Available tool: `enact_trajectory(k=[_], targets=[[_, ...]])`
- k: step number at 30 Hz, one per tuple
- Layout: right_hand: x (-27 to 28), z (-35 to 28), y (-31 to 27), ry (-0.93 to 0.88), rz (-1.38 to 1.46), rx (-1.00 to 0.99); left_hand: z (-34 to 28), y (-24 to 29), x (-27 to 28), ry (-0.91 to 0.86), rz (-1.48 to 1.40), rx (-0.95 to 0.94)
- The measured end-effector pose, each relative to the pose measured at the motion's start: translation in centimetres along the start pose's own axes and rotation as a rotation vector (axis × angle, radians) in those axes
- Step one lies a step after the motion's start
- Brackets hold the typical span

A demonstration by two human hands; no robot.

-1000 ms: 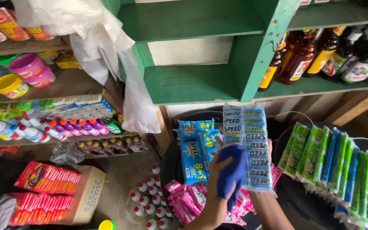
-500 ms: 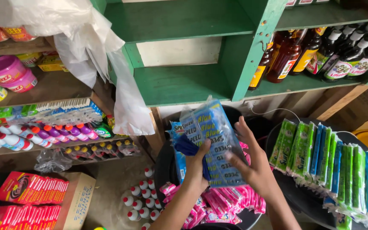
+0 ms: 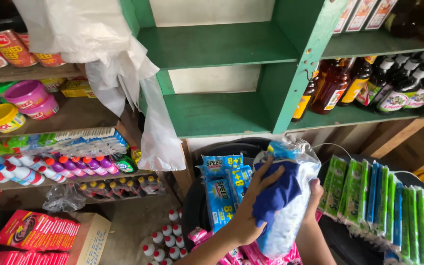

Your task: The person uses a blue cloth to wipe down several detergent packages before placing them onto a shelf.

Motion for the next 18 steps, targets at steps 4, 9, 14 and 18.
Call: enact_trajectory(k=[4, 9, 14, 18], targets=[[1.1, 0.8, 1.6, 0.172, 0.200, -0.040, 3.6, -1.3, -1.5, -0.047, 0.293, -0.089], [5.4, 0.4, 1.7, 0.657, -0.937, 0.057, 8.6, -8.7, -2.2, -0.208, 0.540, 0.219], [4.2, 0.4, 1.9, 0.526, -0.751, 0.047, 10.5, -9.0, -7.2, -0.392, 0.546, -0.036], [2.7, -0.8, 0.4, 0.413, -0.577, 0.038, 10.9, -12.5, -6.7, -0.518, 0.547, 0.223]])
Point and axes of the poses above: each hand's wrist, its own z-axis towards the middle knuckle, its own x-axis out of the back of the hand, y = z × x, the point moved 7 cm from there along z, towards the middle knuckle, and after that the axes turned 13 degrees about -x, right-handed, at the moved point
